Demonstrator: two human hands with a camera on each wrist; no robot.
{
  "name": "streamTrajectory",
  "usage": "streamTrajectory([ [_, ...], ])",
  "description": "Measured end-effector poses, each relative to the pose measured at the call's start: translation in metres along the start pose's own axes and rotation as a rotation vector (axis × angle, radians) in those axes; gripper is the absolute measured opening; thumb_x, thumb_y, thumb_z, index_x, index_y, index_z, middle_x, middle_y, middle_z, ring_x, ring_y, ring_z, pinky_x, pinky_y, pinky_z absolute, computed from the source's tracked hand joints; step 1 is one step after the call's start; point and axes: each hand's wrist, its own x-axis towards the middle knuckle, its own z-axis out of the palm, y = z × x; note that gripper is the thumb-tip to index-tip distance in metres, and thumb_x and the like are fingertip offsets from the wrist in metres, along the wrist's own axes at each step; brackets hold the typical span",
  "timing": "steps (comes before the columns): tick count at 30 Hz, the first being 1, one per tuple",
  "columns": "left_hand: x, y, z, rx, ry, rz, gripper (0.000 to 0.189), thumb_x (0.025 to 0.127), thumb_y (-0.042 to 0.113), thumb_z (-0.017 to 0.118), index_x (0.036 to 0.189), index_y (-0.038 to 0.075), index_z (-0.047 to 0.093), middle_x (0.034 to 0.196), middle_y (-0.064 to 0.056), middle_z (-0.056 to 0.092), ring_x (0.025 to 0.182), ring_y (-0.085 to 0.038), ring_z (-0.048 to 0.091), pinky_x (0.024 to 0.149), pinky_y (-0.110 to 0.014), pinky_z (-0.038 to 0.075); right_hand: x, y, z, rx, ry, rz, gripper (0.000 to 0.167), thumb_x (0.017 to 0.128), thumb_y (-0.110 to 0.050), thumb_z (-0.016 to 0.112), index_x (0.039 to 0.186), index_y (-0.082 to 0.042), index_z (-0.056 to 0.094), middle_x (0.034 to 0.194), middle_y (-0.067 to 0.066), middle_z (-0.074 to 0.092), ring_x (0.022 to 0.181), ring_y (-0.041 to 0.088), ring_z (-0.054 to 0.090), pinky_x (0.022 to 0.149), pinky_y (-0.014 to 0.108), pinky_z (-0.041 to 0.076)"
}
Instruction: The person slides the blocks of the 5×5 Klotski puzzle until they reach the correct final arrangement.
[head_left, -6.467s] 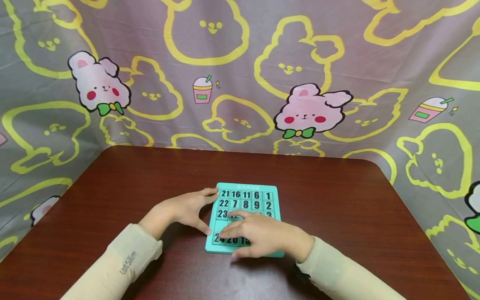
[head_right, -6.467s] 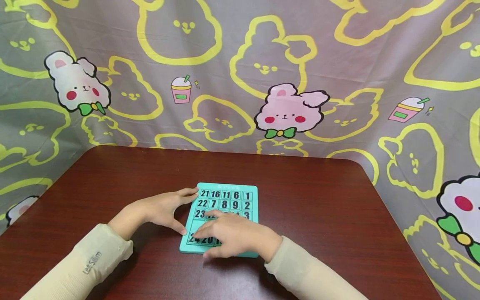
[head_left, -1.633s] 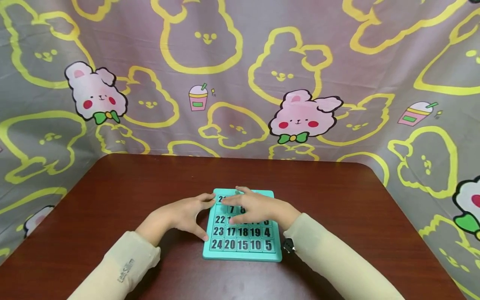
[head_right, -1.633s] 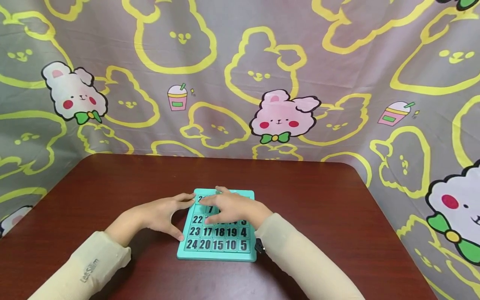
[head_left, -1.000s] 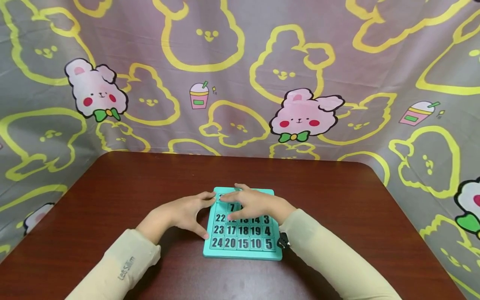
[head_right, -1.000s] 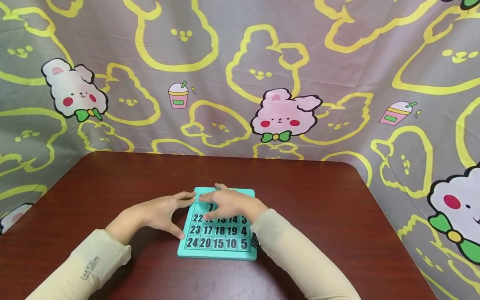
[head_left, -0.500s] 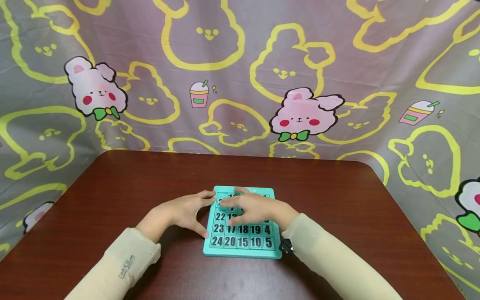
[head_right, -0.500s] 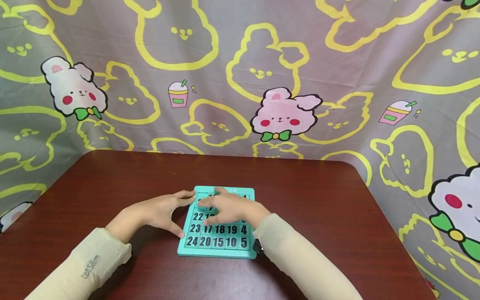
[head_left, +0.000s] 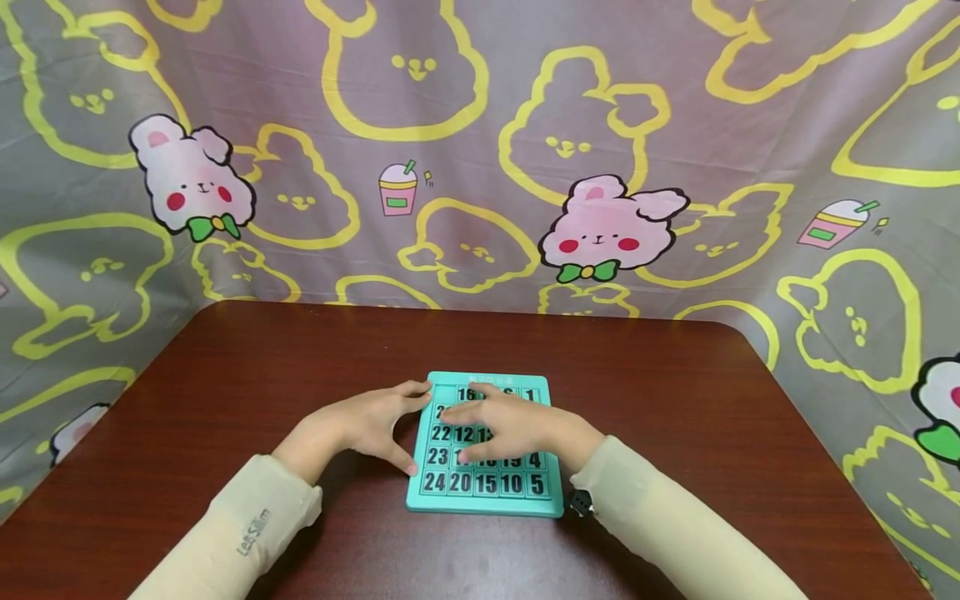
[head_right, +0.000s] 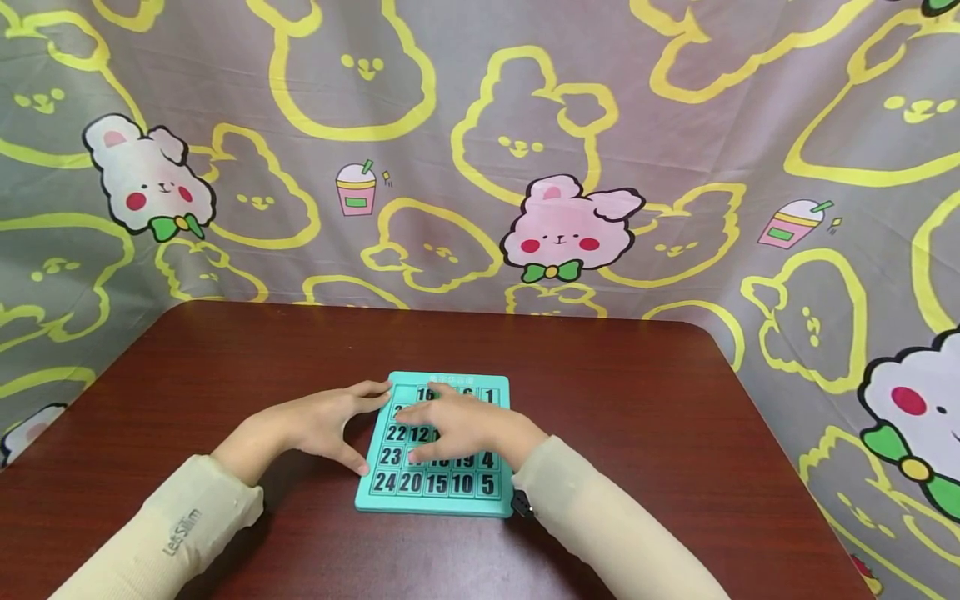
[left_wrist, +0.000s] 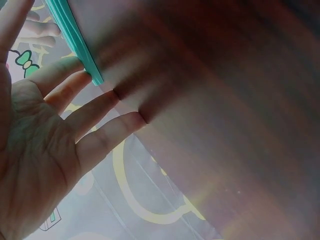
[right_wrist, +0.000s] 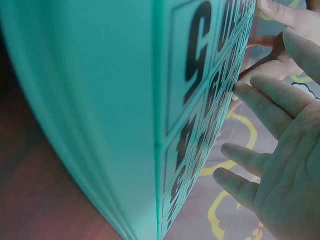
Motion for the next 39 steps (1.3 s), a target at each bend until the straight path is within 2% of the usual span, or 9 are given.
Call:
streamTrajectory([
  [4,0.001,0.0,0.0,-0.004,-0.001,-0.001,0.109,0.069,0.049,0.088,0.155,0.008,0.034,0.166,-0.007,0.02,0.149,-0.03,0.031,0.115,-0.05,0.037,-0.002,0.005,-0.001,0.0,0.036,0.007,0.059,0.095,-0.04,0.066,0.148,-0.021,0.049,0.154,-0.005,0.047,0.154,0.038,0.012,0.118,0.057,0.028],
  [10,0.001,-0.002,0.001,-0.008,0.002,0.008,0.11,0.069,0.048,0.089,0.155,0.006,0.033,0.166,-0.008,0.02,0.148,-0.031,0.032,0.114,-0.049,0.038,-0.006,0.015,-0.004,-0.114,0.104,0.024,0.064,0.092,-0.047,0.067,0.147,-0.02,0.051,0.152,0.0,0.049,0.152,0.04,0.017,0.111,0.057,0.039],
  [15,0.0,-0.002,0.0,-0.003,0.003,0.005,0.11,0.069,0.048,0.088,0.155,0.006,0.033,0.166,-0.008,0.02,0.148,-0.031,0.031,0.114,-0.05,0.037,-0.007,0.02,-0.004,-0.183,0.135,0.029,0.075,0.086,-0.058,0.069,0.148,-0.021,0.05,0.152,0.001,0.05,0.152,0.042,0.015,0.112,0.064,0.033],
  [19,0.0,-0.001,0.0,-0.006,0.0,0.009,0.11,0.07,0.049,0.088,0.154,0.004,0.033,0.166,-0.009,0.02,0.148,-0.032,0.031,0.114,-0.05,0.037,-0.007,0.023,-0.004,-0.176,0.137,0.037,0.072,0.088,-0.059,0.065,0.148,-0.021,0.05,0.152,0.0,0.05,0.153,0.04,0.011,0.113,0.068,0.026],
  [24,0.0,-0.001,0.0,-0.011,0.004,0.015,0.11,0.07,0.048,0.088,0.154,0.003,0.033,0.166,-0.011,0.02,0.148,-0.033,0.031,0.114,-0.051,0.037,-0.005,0.024,-0.006,-0.181,0.123,0.043,0.07,0.09,-0.06,0.063,0.148,-0.023,0.05,0.152,-0.004,0.049,0.154,0.038,0.008,0.11,0.071,0.027],
  [31,0.0,0.0,-0.001,-0.009,0.001,0.008,0.11,0.071,0.048,0.088,0.155,0.005,0.032,0.166,-0.011,0.02,0.149,-0.033,0.029,0.115,-0.051,0.035,0.0,0.023,-0.006,-0.218,0.092,0.015,0.07,0.091,-0.059,0.062,0.147,-0.019,0.051,0.154,-0.005,0.047,0.154,0.041,0.008,0.117,0.067,0.021],
  [39,-0.001,0.0,-0.002,-0.013,-0.002,0.002,0.11,0.071,0.049,0.087,0.156,0.007,0.031,0.167,-0.01,0.019,0.149,-0.033,0.029,0.115,-0.052,0.035,0.009,0.018,-0.005,-0.211,0.053,0.028,0.07,0.091,-0.058,0.061,0.149,-0.021,0.048,0.157,-0.008,0.042,0.154,0.038,0.006,0.117,0.067,0.019],
])
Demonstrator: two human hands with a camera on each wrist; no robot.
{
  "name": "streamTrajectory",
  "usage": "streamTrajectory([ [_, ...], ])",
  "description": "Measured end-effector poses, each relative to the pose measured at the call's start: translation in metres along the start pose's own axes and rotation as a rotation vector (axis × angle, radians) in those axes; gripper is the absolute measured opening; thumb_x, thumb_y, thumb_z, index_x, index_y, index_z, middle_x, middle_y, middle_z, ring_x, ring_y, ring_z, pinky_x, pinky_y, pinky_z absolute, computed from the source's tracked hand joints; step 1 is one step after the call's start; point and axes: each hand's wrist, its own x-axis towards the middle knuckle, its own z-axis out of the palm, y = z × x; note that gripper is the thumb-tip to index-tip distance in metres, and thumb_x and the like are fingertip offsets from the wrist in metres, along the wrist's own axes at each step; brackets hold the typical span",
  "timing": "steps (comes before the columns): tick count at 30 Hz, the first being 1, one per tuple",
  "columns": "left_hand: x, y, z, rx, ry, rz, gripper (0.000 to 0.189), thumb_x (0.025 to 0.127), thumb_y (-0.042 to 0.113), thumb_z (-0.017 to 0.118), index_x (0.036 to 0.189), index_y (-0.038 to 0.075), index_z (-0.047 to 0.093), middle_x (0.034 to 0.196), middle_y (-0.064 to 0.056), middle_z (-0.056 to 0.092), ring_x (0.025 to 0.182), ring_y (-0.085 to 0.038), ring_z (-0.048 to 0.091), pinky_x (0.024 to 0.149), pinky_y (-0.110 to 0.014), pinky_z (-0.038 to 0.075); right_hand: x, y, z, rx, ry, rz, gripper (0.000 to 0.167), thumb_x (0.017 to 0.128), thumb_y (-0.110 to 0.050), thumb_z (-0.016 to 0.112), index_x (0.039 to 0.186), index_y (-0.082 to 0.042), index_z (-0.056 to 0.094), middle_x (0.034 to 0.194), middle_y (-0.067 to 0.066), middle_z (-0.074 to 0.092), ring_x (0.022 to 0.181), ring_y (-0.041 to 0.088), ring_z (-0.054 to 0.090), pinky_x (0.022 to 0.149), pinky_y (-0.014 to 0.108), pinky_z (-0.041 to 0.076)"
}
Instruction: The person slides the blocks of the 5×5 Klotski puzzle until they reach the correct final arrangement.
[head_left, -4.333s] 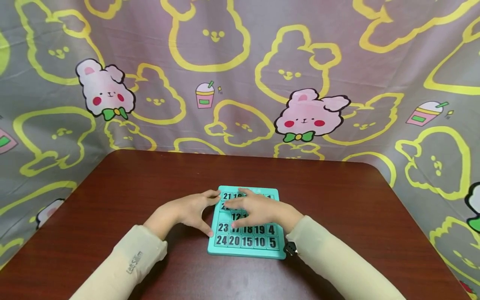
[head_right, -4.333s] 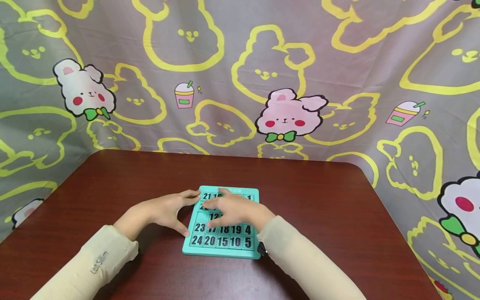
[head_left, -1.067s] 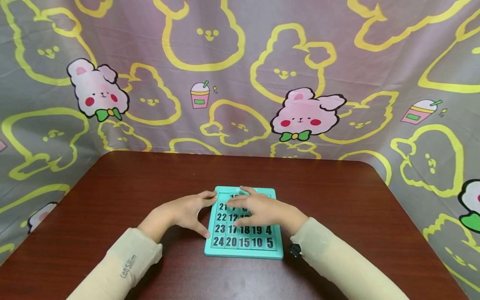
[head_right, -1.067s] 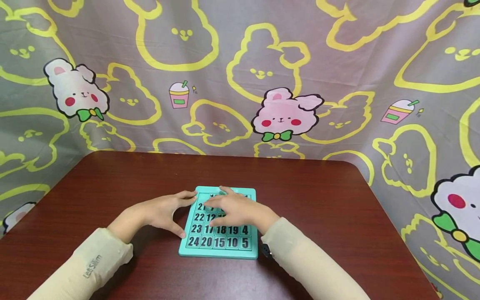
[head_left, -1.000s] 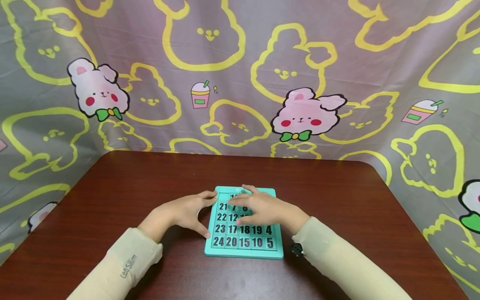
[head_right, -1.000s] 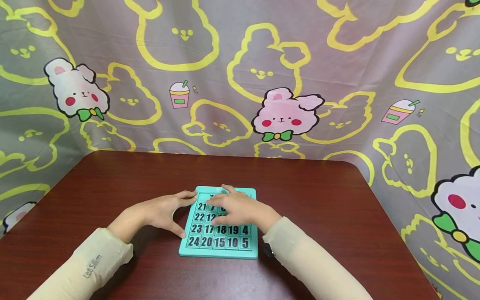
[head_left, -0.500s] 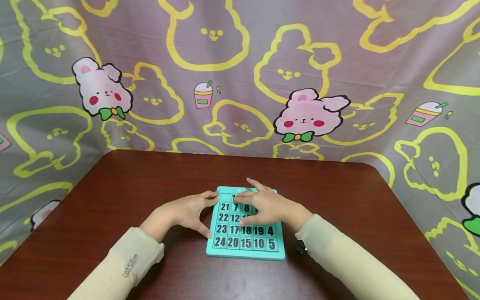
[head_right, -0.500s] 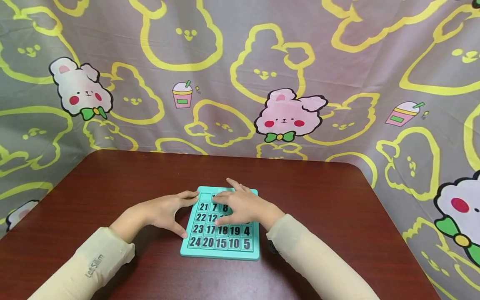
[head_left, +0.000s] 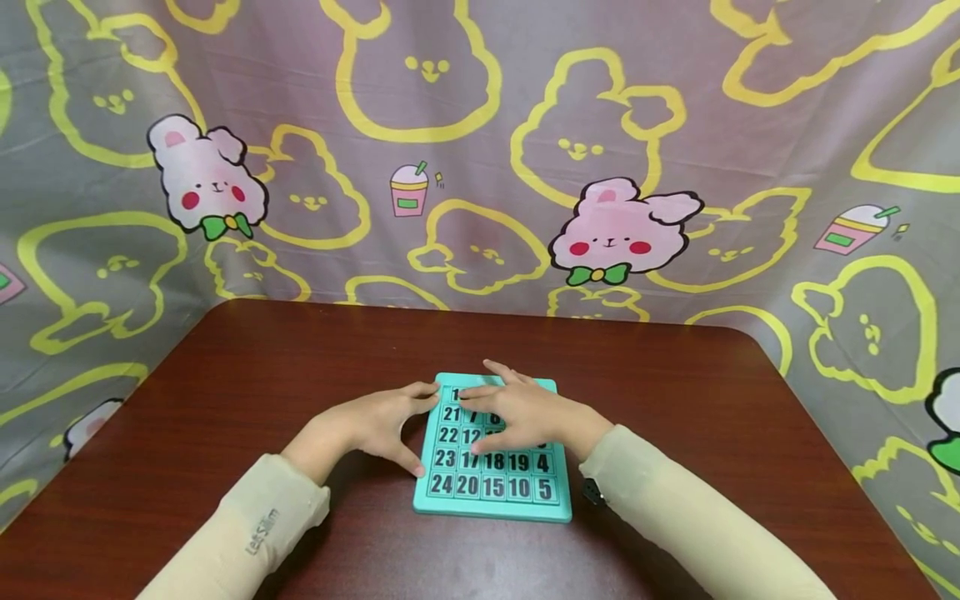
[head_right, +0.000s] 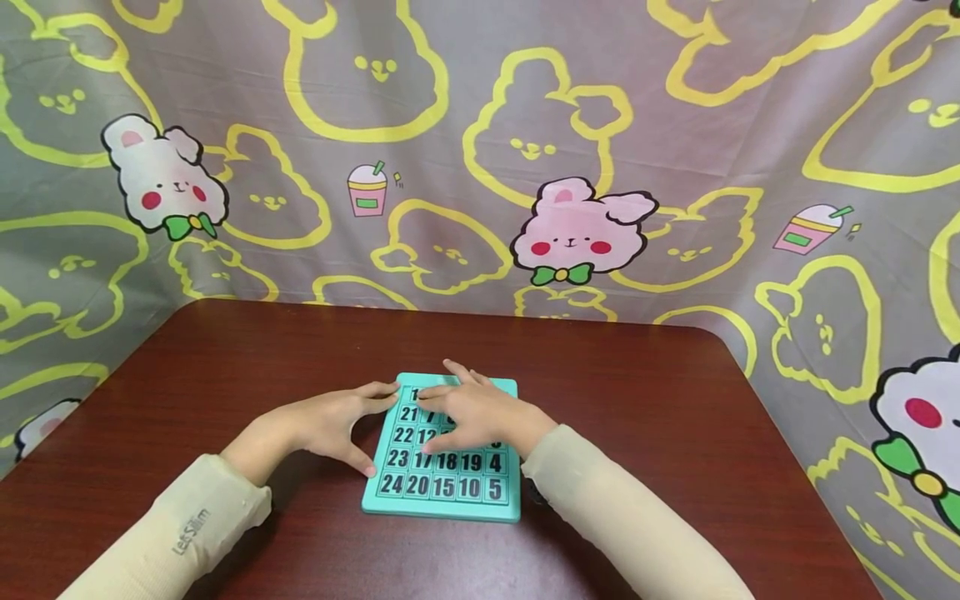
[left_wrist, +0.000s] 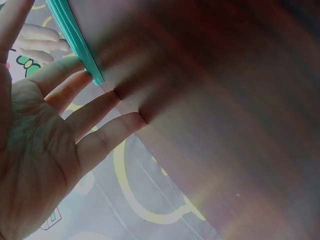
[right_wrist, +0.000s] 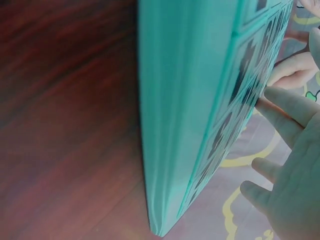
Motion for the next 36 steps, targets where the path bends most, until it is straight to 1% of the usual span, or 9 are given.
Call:
streamTrajectory([
  [9,0.001,-0.001,0.002,-0.002,-0.003,0.012,0.109,0.071,0.049,0.087,0.155,0.007,0.032,0.165,-0.01,0.022,0.147,-0.032,0.033,0.114,-0.051,0.037,0.006,-0.005,0.001,0.032,-0.041,0.02,0.072,0.091,-0.061,0.06,0.151,-0.023,0.045,0.16,-0.011,0.037,0.155,0.036,0.003,0.117,0.068,0.018],
  [13,0.002,-0.002,0.002,0.001,0.003,0.019,0.109,0.07,0.049,0.088,0.155,0.007,0.033,0.165,-0.01,0.024,0.146,-0.031,0.035,0.114,-0.05,0.037,0.004,-0.004,-0.002,0.058,-0.031,0.036,0.072,0.09,-0.06,0.062,0.15,-0.025,0.046,0.159,-0.012,0.037,0.155,0.036,0.003,0.116,0.069,0.017],
  [20,0.001,-0.003,0.001,0.01,0.01,0.019,0.111,0.07,0.05,0.088,0.155,0.005,0.033,0.166,-0.011,0.021,0.148,-0.031,0.032,0.115,-0.05,0.037,-0.013,0.009,-0.012,0.103,0.034,0.058,0.071,0.09,-0.055,0.065,0.15,-0.022,0.046,0.158,-0.007,0.04,0.155,0.036,0.001,0.114,0.072,0.018],
  [25,0.002,-0.003,-0.001,0.019,0.013,0.009,0.111,0.07,0.048,0.088,0.155,0.004,0.033,0.166,-0.01,0.02,0.15,-0.03,0.029,0.115,-0.048,0.036,-0.026,0.018,-0.017,0.102,0.07,0.082,0.072,0.089,-0.054,0.066,0.149,-0.019,0.047,0.157,-0.003,0.042,0.155,0.038,0.003,0.112,0.074,0.018],
  [30,0.002,-0.002,0.0,0.026,0.01,0.01,0.11,0.069,0.047,0.088,0.155,0.004,0.033,0.166,-0.009,0.02,0.149,-0.03,0.029,0.115,-0.048,0.036,-0.036,0.025,-0.013,0.074,0.062,0.093,0.071,0.09,-0.055,0.065,0.149,-0.019,0.048,0.156,-0.002,0.044,0.154,0.041,0.004,0.111,0.075,0.02],
  [36,0.001,-0.001,0.001,0.024,0.007,0.006,0.11,0.07,0.047,0.088,0.154,0.005,0.033,0.166,-0.008,0.02,0.149,-0.029,0.031,0.115,-0.047,0.036,-0.041,0.032,-0.005,0.036,0.055,0.054,0.068,0.093,-0.055,0.062,0.148,-0.018,0.049,0.155,-0.002,0.045,0.153,0.044,0.005,0.11,0.075,0.021],
])
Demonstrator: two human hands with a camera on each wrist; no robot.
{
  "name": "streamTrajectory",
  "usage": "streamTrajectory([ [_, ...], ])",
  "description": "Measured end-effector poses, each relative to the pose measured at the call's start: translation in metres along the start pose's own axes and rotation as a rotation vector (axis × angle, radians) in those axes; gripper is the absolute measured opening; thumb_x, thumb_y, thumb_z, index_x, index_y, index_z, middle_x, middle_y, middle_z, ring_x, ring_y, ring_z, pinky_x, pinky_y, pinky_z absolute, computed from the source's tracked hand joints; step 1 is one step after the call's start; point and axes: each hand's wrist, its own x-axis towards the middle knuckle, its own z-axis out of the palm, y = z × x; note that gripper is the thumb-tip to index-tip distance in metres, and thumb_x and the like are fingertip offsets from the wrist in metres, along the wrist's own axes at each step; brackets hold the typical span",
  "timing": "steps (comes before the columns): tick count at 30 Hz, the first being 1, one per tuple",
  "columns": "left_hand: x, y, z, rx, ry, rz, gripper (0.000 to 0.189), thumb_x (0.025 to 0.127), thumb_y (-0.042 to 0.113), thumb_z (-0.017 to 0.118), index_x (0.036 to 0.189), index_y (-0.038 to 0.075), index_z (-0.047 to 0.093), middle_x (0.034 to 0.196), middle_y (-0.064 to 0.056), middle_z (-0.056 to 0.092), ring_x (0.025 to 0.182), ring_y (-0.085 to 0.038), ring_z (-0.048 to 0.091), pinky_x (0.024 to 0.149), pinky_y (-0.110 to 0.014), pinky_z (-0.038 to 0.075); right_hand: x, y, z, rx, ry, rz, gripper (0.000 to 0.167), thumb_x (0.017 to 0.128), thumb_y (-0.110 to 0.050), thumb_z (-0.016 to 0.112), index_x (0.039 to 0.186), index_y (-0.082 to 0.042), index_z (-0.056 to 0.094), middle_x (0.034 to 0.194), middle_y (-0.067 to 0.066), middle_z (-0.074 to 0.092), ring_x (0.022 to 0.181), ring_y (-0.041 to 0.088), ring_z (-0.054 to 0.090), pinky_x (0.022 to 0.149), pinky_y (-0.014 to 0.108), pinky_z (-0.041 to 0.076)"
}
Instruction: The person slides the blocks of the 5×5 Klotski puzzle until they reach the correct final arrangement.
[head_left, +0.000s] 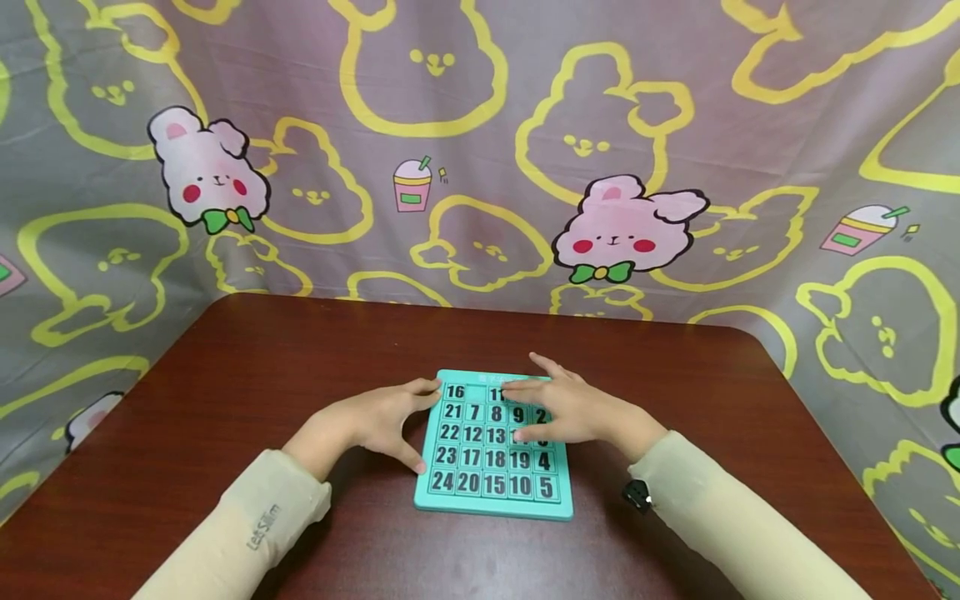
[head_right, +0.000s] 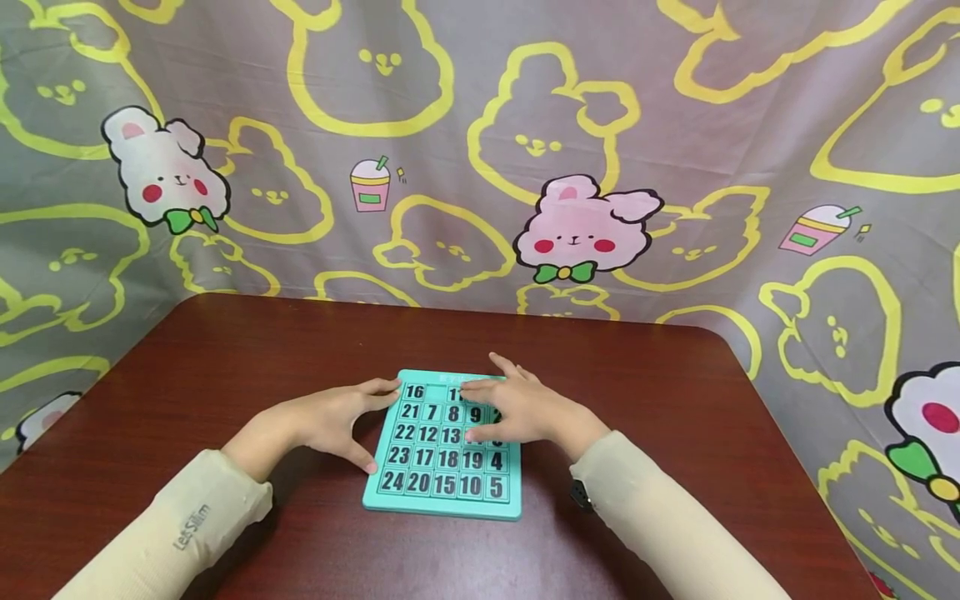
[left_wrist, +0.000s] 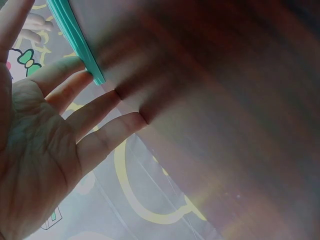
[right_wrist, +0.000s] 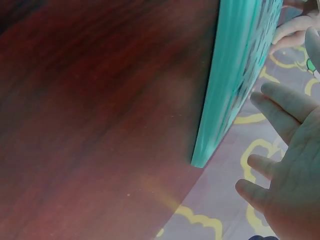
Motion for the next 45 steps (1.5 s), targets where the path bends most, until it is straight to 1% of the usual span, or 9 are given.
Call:
streamTrajectory([
  [3,0.0,0.0,0.0,-0.002,0.001,-0.005,0.11,0.07,0.046,0.088,0.155,0.005,0.033,0.166,-0.008,0.021,0.149,-0.029,0.031,0.115,-0.047,0.036,0.001,0.001,0.002,0.007,0.005,-0.014,0.067,0.093,-0.054,0.062,0.148,-0.017,0.05,0.155,-0.002,0.046,0.152,0.045,0.005,0.11,0.075,0.022],
  [6,0.0,0.0,0.0,-0.001,0.004,-0.002,0.109,0.07,0.046,0.088,0.154,0.005,0.034,0.166,-0.008,0.022,0.148,-0.029,0.031,0.115,-0.047,0.036,0.003,0.0,0.004,0.022,0.005,-0.01,0.067,0.092,-0.053,0.063,0.147,-0.016,0.05,0.155,-0.002,0.046,0.153,0.045,0.005,0.109,0.075,0.022],
  [12,0.0,0.0,0.0,0.002,0.008,0.005,0.11,0.069,0.048,0.088,0.154,0.005,0.034,0.166,-0.008,0.022,0.148,-0.029,0.032,0.114,-0.048,0.037,0.008,-0.004,0.005,0.035,-0.002,0.001,0.068,0.091,-0.053,0.064,0.147,-0.016,0.051,0.155,-0.004,0.046,0.153,0.044,0.005,0.113,0.073,0.019],
  [17,0.0,0.0,0.0,0.002,0.002,0.0,0.11,0.069,0.048,0.088,0.155,0.006,0.034,0.166,-0.007,0.021,0.148,-0.029,0.032,0.114,-0.047,0.037,0.013,-0.007,0.006,0.031,-0.016,-0.004,0.068,0.092,-0.055,0.063,0.148,-0.019,0.05,0.156,-0.006,0.044,0.154,0.042,0.005,0.113,0.073,0.019],
  [24,0.0,0.001,0.0,-0.005,-0.002,-0.009,0.11,0.07,0.049,0.088,0.155,0.005,0.033,0.166,-0.008,0.02,0.15,-0.03,0.029,0.115,-0.049,0.036,0.02,-0.013,0.007,0.039,-0.035,0.009,0.068,0.091,-0.054,0.065,0.148,-0.022,0.049,0.158,-0.009,0.041,0.154,0.04,0.004,0.112,0.073,0.02],
  [31,0.0,0.001,0.0,-0.011,0.001,-0.004,0.109,0.07,0.048,0.088,0.154,0.005,0.034,0.166,-0.009,0.021,0.148,-0.03,0.031,0.115,-0.049,0.037,0.023,-0.017,0.006,0.054,-0.054,0.011,0.068,0.091,-0.054,0.064,0.149,-0.022,0.048,0.158,-0.009,0.04,0.154,0.039,0.004,0.112,0.074,0.02],
  [36,0.0,0.001,0.0,-0.014,0.001,-0.004,0.109,0.07,0.047,0.088,0.154,0.005,0.034,0.166,-0.008,0.021,0.148,-0.03,0.032,0.114,-0.048,0.038,0.018,-0.013,0.004,0.061,-0.037,0.006,0.068,0.091,-0.054,0.064,0.149,-0.021,0.048,0.158,-0.008,0.04,0.154,0.04,0.003,0.112,0.074,0.019],
  [41,0.0,0.0,0.0,-0.005,0.004,-0.001,0.109,0.069,0.047,0.089,0.154,0.004,0.034,0.166,-0.008,0.021,0.149,-0.029,0.031,0.115,-0.047,0.037,0.007,-0.003,0.004,0.043,0.004,-0.002,0.067,0.093,-0.053,0.063,0.148,-0.018,0.049,0.157,-0.004,0.042,0.153,0.043,0.004,0.112,0.074,0.019],
  [45,0.0,0.0,0.0,0.001,0.006,0.01,0.109,0.069,0.046,0.089,0.154,0.004,0.034,0.166,-0.009,0.022,0.148,-0.029,0.032,0.115,-0.047,0.037,-0.003,0.004,0.003,0.038,0.026,0.005,0.067,0.093,-0.053,0.063,0.148,-0.017,0.049,0.157,-0.002,0.043,0.152,0.045,0.006,0.109,0.075,0.022],
])
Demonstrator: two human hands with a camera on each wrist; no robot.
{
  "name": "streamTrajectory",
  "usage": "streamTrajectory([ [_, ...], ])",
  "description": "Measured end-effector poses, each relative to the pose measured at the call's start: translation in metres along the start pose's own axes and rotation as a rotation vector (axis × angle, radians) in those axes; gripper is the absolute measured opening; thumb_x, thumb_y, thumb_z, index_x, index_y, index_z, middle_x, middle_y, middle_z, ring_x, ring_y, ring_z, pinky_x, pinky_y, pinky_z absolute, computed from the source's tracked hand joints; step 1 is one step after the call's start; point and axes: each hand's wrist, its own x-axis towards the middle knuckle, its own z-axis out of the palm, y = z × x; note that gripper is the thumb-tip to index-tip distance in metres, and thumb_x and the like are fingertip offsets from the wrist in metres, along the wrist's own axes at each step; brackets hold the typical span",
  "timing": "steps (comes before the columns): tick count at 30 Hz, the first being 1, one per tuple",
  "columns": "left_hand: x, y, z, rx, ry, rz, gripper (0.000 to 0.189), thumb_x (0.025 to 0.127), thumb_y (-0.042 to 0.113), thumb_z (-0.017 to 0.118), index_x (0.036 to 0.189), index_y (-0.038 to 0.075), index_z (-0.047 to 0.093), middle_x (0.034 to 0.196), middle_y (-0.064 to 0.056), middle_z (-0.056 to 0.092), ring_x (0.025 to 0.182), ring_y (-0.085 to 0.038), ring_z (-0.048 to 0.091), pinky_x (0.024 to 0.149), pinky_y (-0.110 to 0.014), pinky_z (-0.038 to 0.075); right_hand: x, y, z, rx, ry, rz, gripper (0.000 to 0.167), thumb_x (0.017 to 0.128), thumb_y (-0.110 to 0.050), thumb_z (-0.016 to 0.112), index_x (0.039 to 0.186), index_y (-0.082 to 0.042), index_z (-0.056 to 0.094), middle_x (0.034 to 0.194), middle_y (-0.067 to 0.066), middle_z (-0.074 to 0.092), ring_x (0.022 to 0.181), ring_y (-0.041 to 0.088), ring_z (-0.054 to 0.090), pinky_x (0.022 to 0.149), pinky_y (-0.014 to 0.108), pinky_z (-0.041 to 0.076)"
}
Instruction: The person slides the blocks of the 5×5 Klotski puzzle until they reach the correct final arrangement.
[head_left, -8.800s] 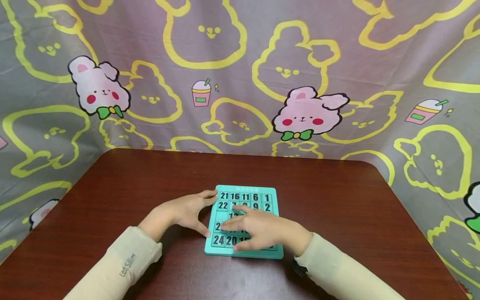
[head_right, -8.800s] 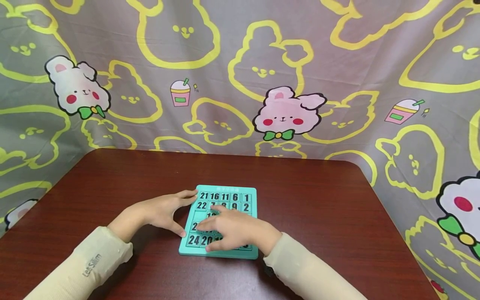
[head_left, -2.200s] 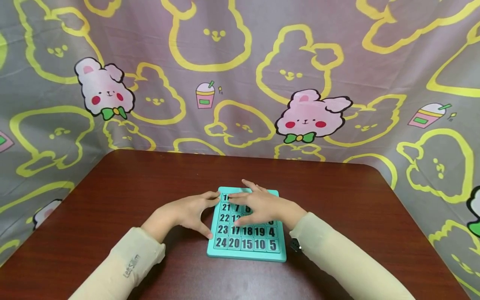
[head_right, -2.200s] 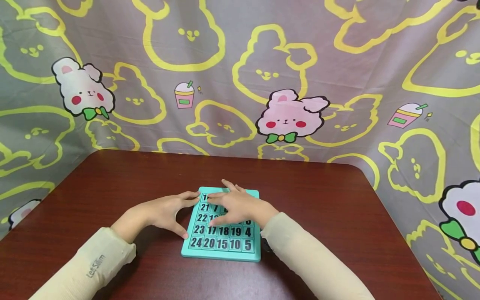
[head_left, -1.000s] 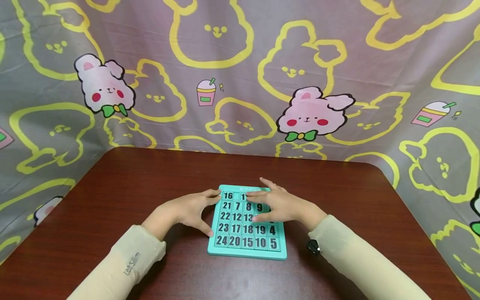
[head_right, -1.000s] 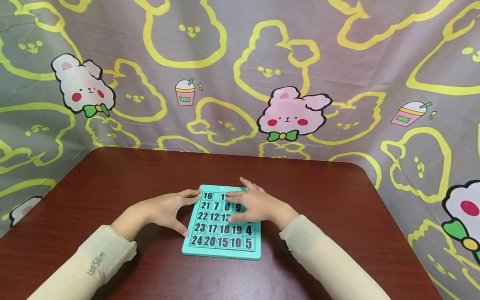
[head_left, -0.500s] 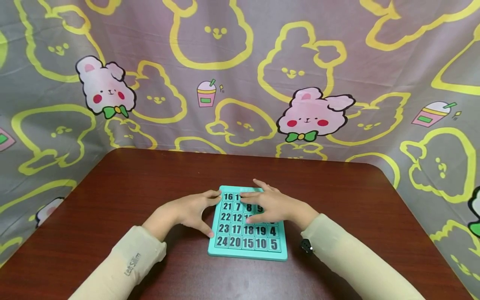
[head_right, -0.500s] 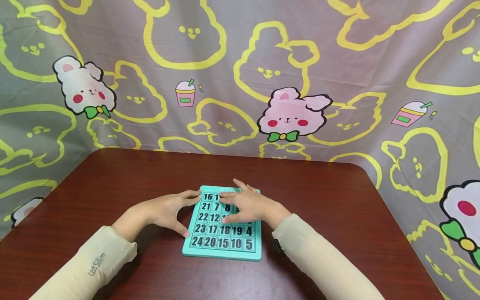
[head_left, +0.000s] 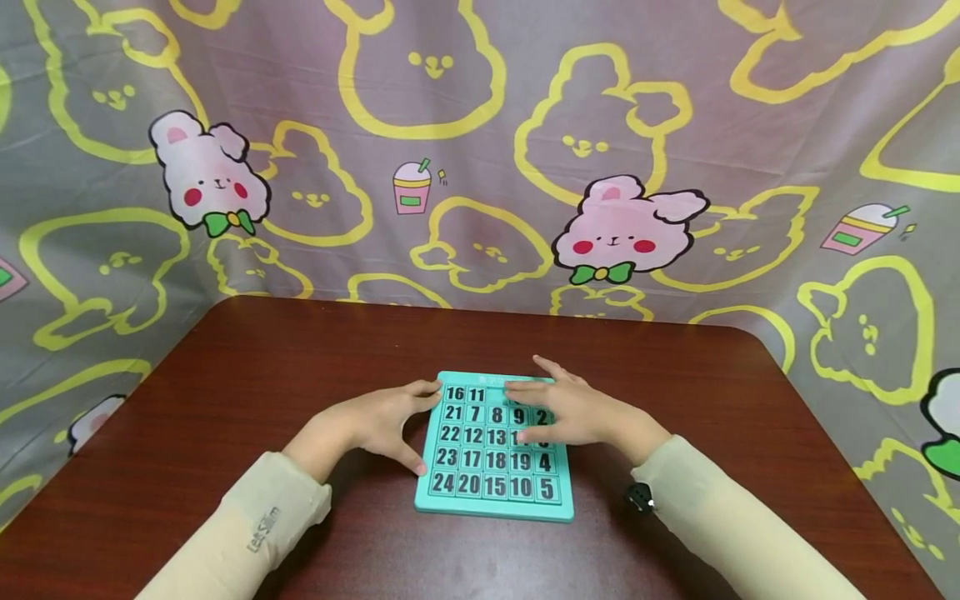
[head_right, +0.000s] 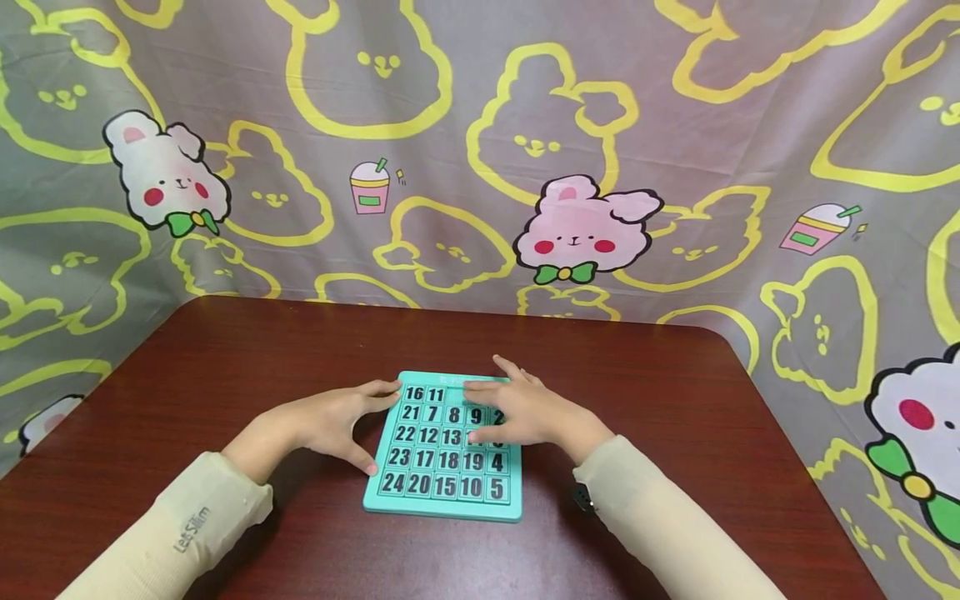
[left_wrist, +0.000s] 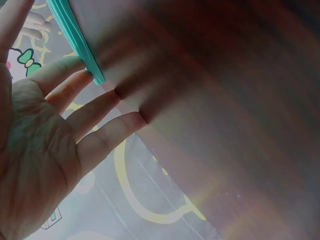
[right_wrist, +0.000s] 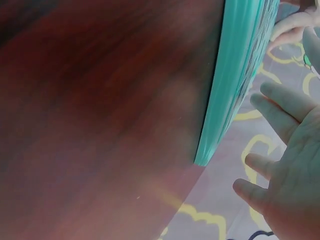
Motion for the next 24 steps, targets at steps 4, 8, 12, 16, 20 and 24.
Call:
streamTrajectory([
  [4,0.0,0.0,0.0,-0.002,0.002,0.005,0.109,0.069,0.046,0.089,0.154,0.003,0.034,0.166,-0.009,0.023,0.148,-0.029,0.033,0.115,-0.047,0.036,-0.009,0.004,0.001,0.017,0.025,0.016,0.067,0.092,-0.051,0.065,0.147,-0.016,0.05,0.156,-0.002,0.045,0.152,0.046,0.007,0.109,0.076,0.023],
  [8,-0.001,0.0,0.0,0.0,0.002,0.002,0.109,0.07,0.046,0.088,0.154,0.003,0.034,0.166,-0.009,0.022,0.148,-0.029,0.032,0.115,-0.047,0.036,-0.014,0.006,0.002,0.037,0.044,0.028,0.068,0.091,-0.05,0.066,0.147,-0.015,0.051,0.154,-0.001,0.047,0.151,0.047,0.008,0.108,0.076,0.023],
  [12,-0.001,-0.001,0.0,0.003,0.002,0.0,0.109,0.07,0.047,0.088,0.154,0.004,0.034,0.166,-0.008,0.022,0.148,-0.029,0.032,0.115,-0.047,0.036,-0.017,0.006,0.003,0.054,0.046,0.043,0.067,0.091,-0.05,0.067,0.146,-0.015,0.052,0.153,-0.001,0.048,0.151,0.046,0.009,0.108,0.077,0.022],
  [16,-0.001,-0.001,0.0,-0.002,0.002,0.001,0.11,0.069,0.047,0.088,0.154,0.003,0.034,0.166,-0.009,0.022,0.148,-0.029,0.031,0.115,-0.047,0.036,-0.016,0.005,0.005,0.053,0.033,0.045,0.066,0.091,-0.05,0.066,0.146,-0.015,0.052,0.154,-0.001,0.048,0.152,0.046,0.008,0.108,0.077,0.022],
  [20,-0.001,-0.001,0.0,-0.011,0.001,0.001,0.109,0.069,0.047,0.089,0.154,0.003,0.034,0.166,-0.008,0.022,0.148,-0.029,0.033,0.115,-0.047,0.037,-0.014,0.003,0.005,0.046,0.026,0.042,0.066,0.091,-0.05,0.066,0.146,-0.016,0.052,0.154,-0.002,0.047,0.152,0.045,0.008,0.108,0.077,0.023],
  [24,-0.001,0.0,0.0,-0.016,0.001,-0.003,0.109,0.069,0.046,0.089,0.154,0.003,0.034,0.166,-0.008,0.022,0.148,-0.029,0.032,0.115,-0.047,0.036,-0.012,0.003,0.006,0.047,0.024,0.04,0.066,0.091,-0.051,0.066,0.146,-0.017,0.052,0.154,-0.002,0.048,0.152,0.045,0.008,0.107,0.076,0.024],
])
